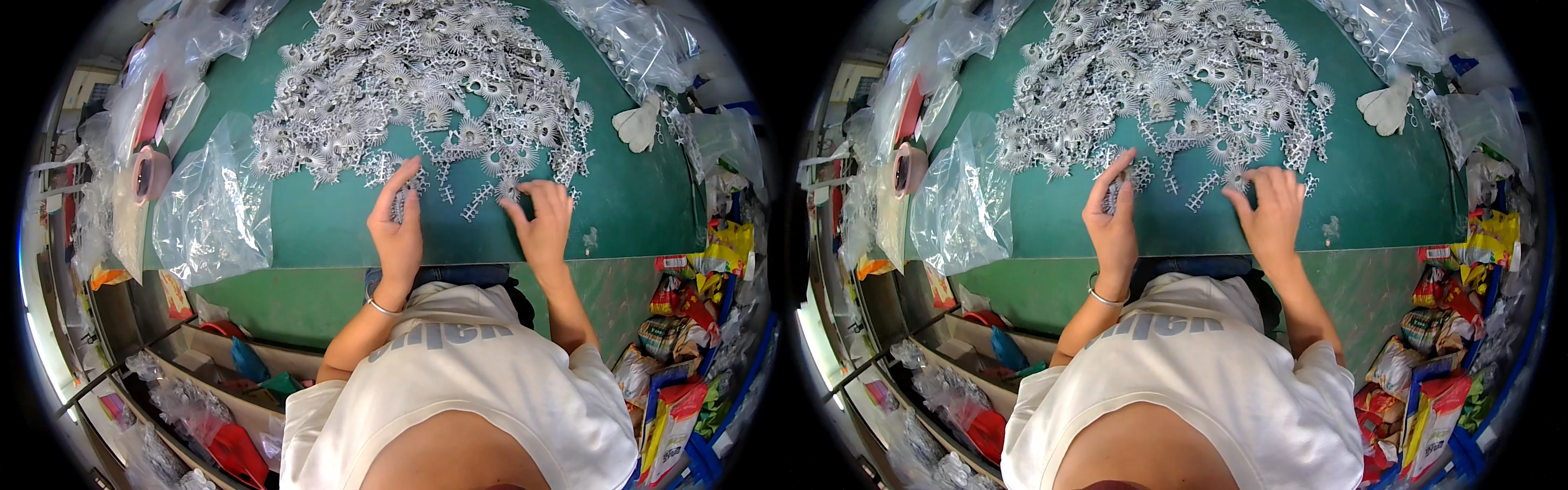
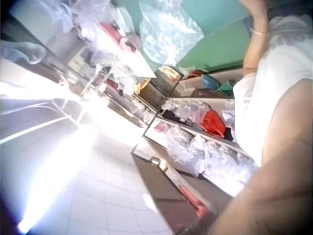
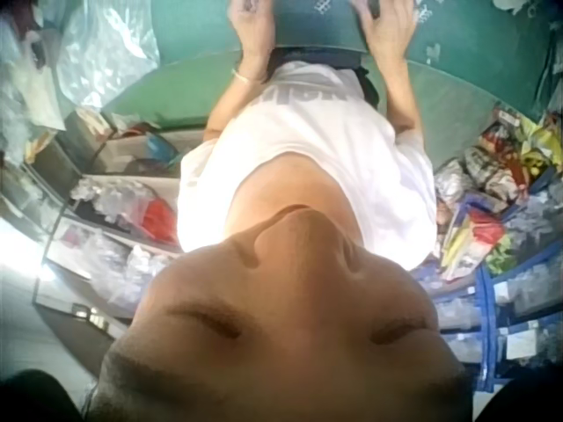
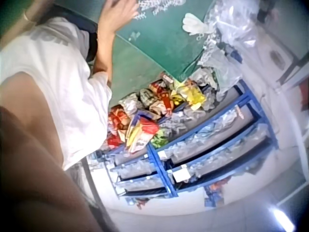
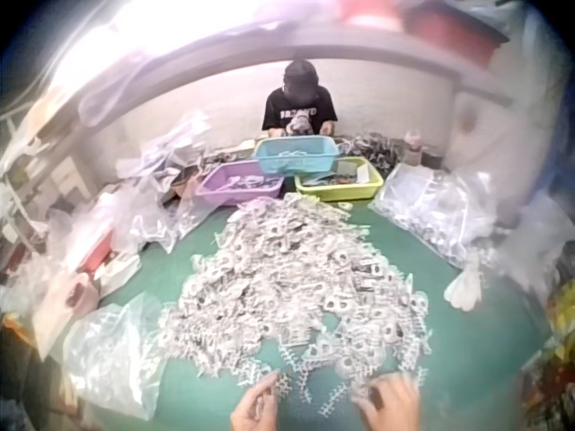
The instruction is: The person sorts through a large pile of grey flower-shaped decorative items on a green workbench by hand, picking out specific pieces and placing them into a clear plastic bag.
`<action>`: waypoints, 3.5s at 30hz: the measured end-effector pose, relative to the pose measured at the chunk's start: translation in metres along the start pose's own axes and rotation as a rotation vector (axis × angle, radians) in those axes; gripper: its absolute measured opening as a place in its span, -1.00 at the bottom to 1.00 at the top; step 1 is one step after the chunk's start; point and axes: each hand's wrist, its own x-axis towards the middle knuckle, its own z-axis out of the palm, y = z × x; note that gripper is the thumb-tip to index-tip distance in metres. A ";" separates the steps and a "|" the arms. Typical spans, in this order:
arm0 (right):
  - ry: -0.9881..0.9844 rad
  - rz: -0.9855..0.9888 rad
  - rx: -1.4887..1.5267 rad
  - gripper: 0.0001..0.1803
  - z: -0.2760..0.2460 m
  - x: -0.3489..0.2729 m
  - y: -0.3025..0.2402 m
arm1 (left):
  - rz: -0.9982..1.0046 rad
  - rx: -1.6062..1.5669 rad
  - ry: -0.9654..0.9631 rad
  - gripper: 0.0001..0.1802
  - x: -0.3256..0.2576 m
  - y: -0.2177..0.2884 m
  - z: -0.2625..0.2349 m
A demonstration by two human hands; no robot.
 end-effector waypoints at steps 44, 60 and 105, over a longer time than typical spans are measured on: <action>-0.117 -0.068 -0.254 -0.75 -0.009 0.029 0.012 | -0.996 -1.171 -0.210 -0.53 -0.011 0.002 0.028; -0.216 0.442 0.746 -0.93 -0.014 0.012 0.004 | -0.859 -1.022 -0.236 -0.49 -0.015 0.009 0.037; -0.059 0.289 0.575 -0.86 -0.019 0.085 0.055 | -0.188 0.080 -0.267 -0.59 0.093 -0.015 0.042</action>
